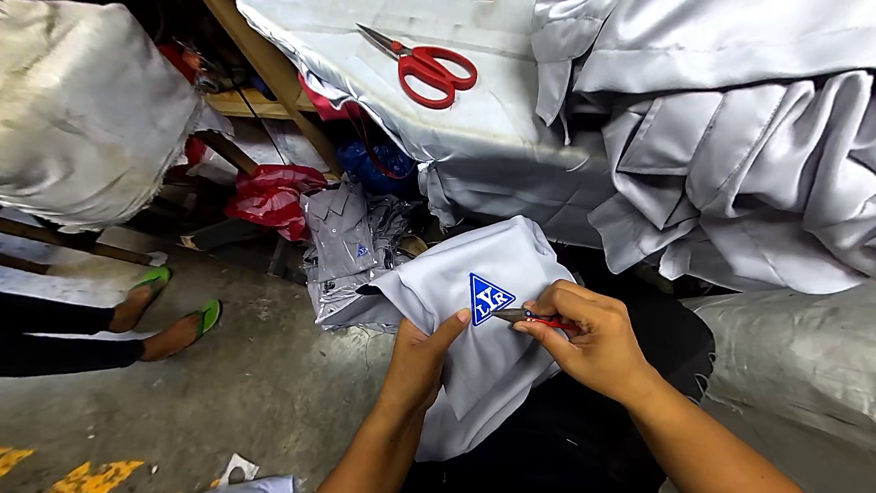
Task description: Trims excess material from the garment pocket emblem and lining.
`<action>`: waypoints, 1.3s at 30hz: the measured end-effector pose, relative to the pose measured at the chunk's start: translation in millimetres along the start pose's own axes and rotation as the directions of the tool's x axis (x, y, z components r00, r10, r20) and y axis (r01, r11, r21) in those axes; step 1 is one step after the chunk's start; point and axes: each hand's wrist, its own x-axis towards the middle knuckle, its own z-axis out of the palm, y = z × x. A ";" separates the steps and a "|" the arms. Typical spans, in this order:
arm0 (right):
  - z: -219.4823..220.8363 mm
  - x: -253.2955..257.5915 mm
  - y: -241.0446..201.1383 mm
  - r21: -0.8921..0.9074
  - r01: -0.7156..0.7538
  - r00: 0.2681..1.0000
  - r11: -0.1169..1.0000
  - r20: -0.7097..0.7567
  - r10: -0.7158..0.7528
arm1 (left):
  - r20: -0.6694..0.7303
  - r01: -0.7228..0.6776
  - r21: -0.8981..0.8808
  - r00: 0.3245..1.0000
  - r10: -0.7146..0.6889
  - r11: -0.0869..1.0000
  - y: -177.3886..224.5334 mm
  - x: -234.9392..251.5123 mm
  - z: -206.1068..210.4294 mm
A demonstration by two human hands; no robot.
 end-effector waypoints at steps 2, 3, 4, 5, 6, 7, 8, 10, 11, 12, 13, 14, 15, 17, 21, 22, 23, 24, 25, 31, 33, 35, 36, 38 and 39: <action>-2.7 3.7 -0.3 0.136 -0.065 0.998 0.989 -0.012 0.067 | -0.006 -0.010 -0.010 1.000 0.010 1.000 0.3 0.5 -1.6; -4.9 8.0 -0.6 0.185 -0.094 0.994 0.978 -0.038 0.103 | -0.015 -0.013 -0.015 1.000 0.013 1.000 0.6 1.0 -2.4; -7.8 14.4 -1.6 0.195 -0.116 0.988 0.974 -0.080 0.134 | -0.025 -0.014 -0.021 1.000 0.013 1.000 0.7 1.4 -3.4; -11.1 22.9 -3.3 0.165 -0.130 0.981 0.978 -0.122 0.151 | -0.039 -0.012 -0.029 0.999 0.011 1.000 0.7 1.5 -4.4; -13.9 33.6 -5.2 0.117 -0.133 0.977 0.984 -0.152 0.151 | -0.057 -0.011 -0.037 0.998 0.008 0.999 0.6 1.2 -5.3; -15.8 46.7 -7.1 0.063 -0.127 0.977 0.990 -0.165 0.136 | -0.075 -0.006 -0.042 0.997 0.003 0.999 1.0 0.9 -5.9; -16.2 62.6 -8.9 0.007 -0.105 0.979 0.994 -0.177 0.105 | -0.092 0.002 -0.044 0.996 -0.006 0.999 2.2 0.5 -6.0; -12.7 101.4 -11.4 -0.110 -0.034 0.978 0.993 -0.208 0.010 | -0.120 0.022 -0.061 0.992 -0.029 0.998 4.1 0.6 -7.4; -9.2 123.7 -11.2 -0.173 -0.007 0.972 0.985 -0.232 -0.034 | -0.125 0.029 -0.079 0.991 -0.039 0.996 4.3 0.8 -9.3; -4.6 147.0 -9.6 -0.234 -0.007 0.965 0.972 -0.256 -0.055 | -0.119 0.032 -0.105 0.992 -0.044 0.994 4.2 1.2 -12.3; -0.5 170.0 -8.0 -0.287 -0.045 0.965 0.957 -0.262 -0.033 | -0.114 0.032 -0.132 0.992 -0.047 0.991 4.0 1.2 -16.0; 2.9 191.7 -6.0 -0.332 -0.105 0.967 0.937 -0.254 0.018 | -0.115 0.033 -0.153 0.992 -0.051 0.988 4.4 0.9 -19.5; 5.1 211.8 -4.0 -0.372 -0.175 0.968 0.912 -0.233 0.091 | -0.128 0.033 -0.168 0.990 -0.055 0.985 5.3 0.2 -22.6; 6.9 245.3 1.4 -0.443 -0.299 0.953 0.845 -0.184 0.240 | -0.157 0.018 -0.193 0.986 -0.049 0.981 7.0 -0.9 -30.5; 9.4 266.3 16.1 -0.514 -0.273 0.962 0.814 -0.127 0.242 | -0.210 -0.056 -0.227 0.978 0.007 0.972 11.2 -1.1 -53.6; 11.4 256.2 12.6 -0.491 -0.181 0.983 0.852 -0.125 0.137 | -0.225 -0.088 -0.227 0.974 0.036 0.970 13.9 -1.0 -61.2; 15.3 238.5 2.4 -0.457 -0.067 0.993 0.887 -0.113 0.017 | -0.246 -0.128 -0.222 0.967 0.071 0.967 17.5 -0.8 -66.6; 21.8 213.5 -12.9 -0.401 0.052 0.994 0.915 -0.067 -0.085 | -0.259 -0.172 -0.208 0.959 0.115 0.963 20.5 -0.8 -70.6; 30.3 184.7 -29.9 -0.298 0.147 0.989 0.943 0.028 -0.145 | -0.243 -0.217 -0.197 0.956 0.166 0.956 22.0 -0.6 -74.3; 87.5 73.1 -86.8 -0.150 0.161 0.921 0.976 0.377 -0.094 | 0.065 -0.364 -0.001 0.929 0.364 0.931 30.3 -17.0 -62.1; 90.4 71.9 -84.3 -0.160 0.169 0.945 0.972 0.308 -0.114 | 0.118 -0.414 0.099 0.908 0.402 0.905 36.4 -19.1 -64.6; 72.8 77.6 -91.0 0.002 0.164 0.904 0.987 0.400 -0.151 | 0.095 -0.488 0.158 0.873 0.479 0.858 49.7 -24.1 -70.6; 62.1 81.1 -98.0 0.135 0.167 0.882 0.977 0.422 -0.209 | 0.081 -0.536 0.173 0.844 0.530 0.826 61.3 -29.5 -73.8; 46.2 87.7 -119.7 0.441 0.168 0.867 0.881 0.359 -0.345 | 0.249 -0.690 0.163 0.720 0.647 0.705 87.3 -37.4 -94.7; 41.3 89.3 -133.1 0.596 0.111 0.871 0.795 0.326 -0.366 | 0.329 -0.748 0.108 0.648 0.687 0.654 96.9 -41.0 -109.7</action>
